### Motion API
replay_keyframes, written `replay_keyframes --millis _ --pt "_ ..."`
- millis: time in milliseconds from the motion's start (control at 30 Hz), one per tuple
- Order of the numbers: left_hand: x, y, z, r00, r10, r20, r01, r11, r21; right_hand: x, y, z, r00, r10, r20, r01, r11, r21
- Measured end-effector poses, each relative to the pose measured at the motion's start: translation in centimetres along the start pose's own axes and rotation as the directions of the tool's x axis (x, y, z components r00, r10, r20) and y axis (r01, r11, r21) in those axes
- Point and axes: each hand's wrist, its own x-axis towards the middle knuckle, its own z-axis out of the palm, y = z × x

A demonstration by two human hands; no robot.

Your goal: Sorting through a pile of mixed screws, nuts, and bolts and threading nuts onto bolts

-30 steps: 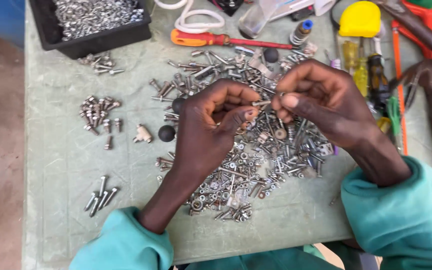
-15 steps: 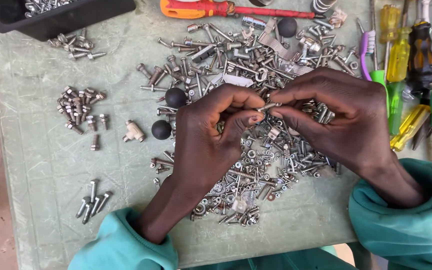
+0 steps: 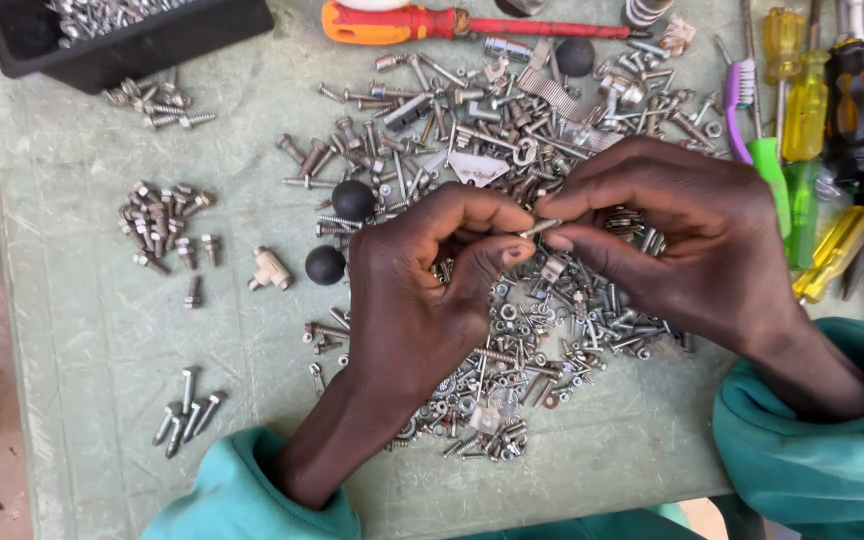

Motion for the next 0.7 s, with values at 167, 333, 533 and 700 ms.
replay_keyframes --millis 167,333,533,700 --pt "-0.1 -0.4 0.2 0.999 -0.041 0.017 0.043 0.986 -0.161 0.4 -1.3 -0.2 0.995 -0.095 0.016 0.096 0.993 -0.068" --pt "-0.1 0.0 0.3 0.964 -0.252 0.080 0.264 0.894 -0.362 0.0 -1.7 -0.4 0.985 -0.169 -0.008 0.169 0.985 -0.045" --pt "-0.4 -0.3 0.2 0.928 -0.327 0.179 0.372 0.787 -0.492 -0.4 -1.4 -1.0 0.977 -0.208 0.042 0.210 0.976 -0.050" --pt "-0.6 0.5 0.0 0.957 -0.242 0.162 0.289 0.850 -0.440 -1.3 -1.1 -0.8 0.977 -0.212 0.037 0.214 0.973 -0.085"
